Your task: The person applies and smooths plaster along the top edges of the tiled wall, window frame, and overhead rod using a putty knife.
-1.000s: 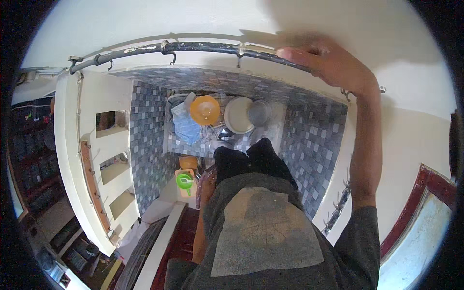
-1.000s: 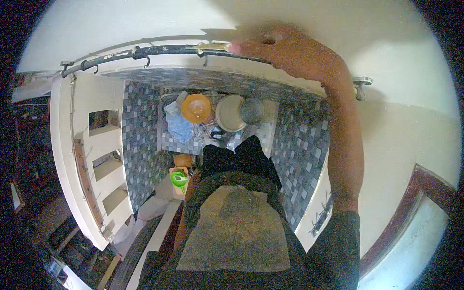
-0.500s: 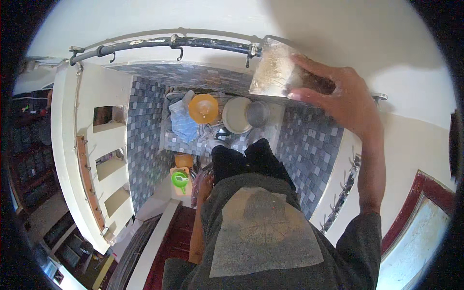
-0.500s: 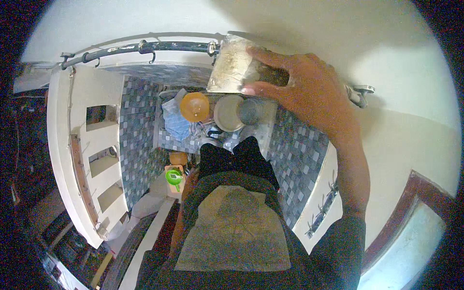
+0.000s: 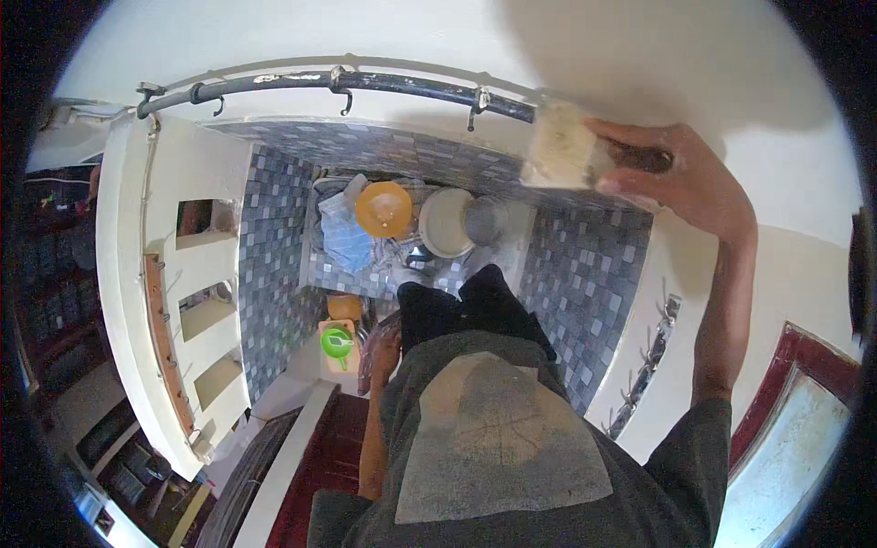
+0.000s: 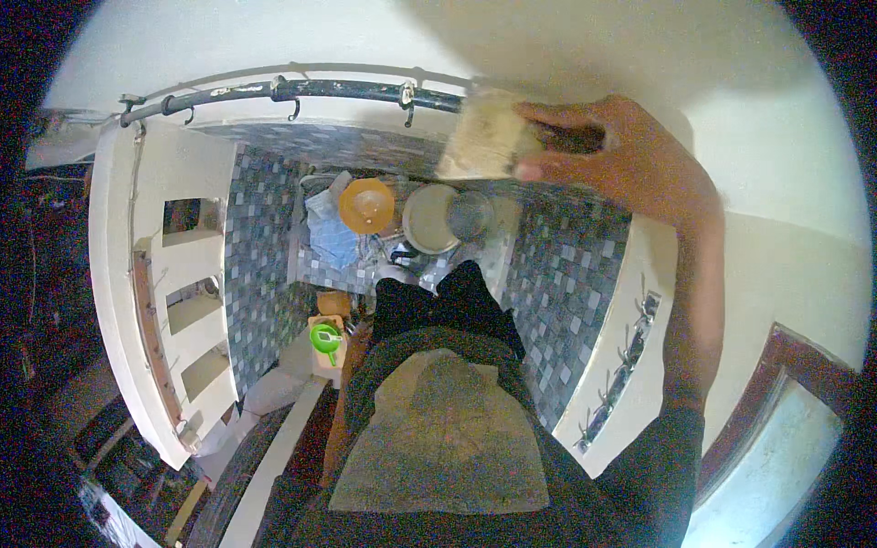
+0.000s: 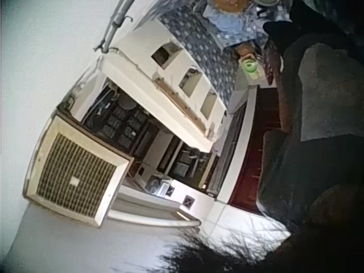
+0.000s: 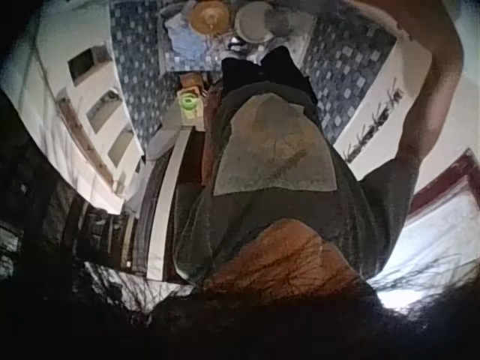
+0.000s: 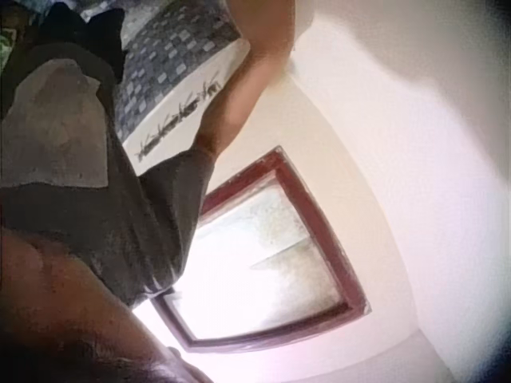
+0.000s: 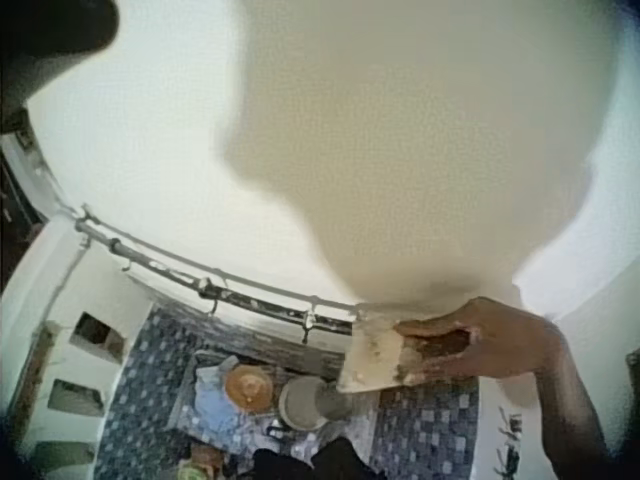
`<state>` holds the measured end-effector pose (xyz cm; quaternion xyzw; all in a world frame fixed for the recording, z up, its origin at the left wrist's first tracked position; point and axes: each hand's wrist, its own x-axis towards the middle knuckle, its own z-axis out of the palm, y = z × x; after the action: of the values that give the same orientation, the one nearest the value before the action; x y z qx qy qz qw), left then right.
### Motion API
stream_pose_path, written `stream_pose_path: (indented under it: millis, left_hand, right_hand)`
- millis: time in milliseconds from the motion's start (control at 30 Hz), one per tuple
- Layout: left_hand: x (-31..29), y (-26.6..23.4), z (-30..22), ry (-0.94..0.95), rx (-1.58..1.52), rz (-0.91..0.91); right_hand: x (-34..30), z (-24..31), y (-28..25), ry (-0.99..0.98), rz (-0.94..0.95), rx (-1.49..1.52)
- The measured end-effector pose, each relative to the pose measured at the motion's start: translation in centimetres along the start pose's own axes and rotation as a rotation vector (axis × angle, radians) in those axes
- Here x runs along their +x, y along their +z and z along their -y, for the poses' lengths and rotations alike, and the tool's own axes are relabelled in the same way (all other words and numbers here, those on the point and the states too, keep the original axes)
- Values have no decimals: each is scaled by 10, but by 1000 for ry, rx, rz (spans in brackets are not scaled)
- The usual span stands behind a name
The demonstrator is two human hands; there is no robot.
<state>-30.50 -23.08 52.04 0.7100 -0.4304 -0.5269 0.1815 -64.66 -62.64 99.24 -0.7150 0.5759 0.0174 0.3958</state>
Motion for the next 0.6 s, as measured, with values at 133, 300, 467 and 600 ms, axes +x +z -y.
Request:
stream_pose_path:
  millis: [133, 300, 467, 600]
  left_hand:
    - [-5, 6, -4, -19, -113, -1]
    - [8, -2, -20, -32, -22, 93]
    - [13, 13, 48, -37, -300, 108]
    - [17, -1, 28, 169, 281, 61]
  right_hand:
    - [20, 18, 14, -175, -66, 42]
    - [8, -18, 5, -127, -18, -9]
    - [5, 7, 20, -213, -141, -107]
    - [-57, -41, 5, 27, -216, 23]
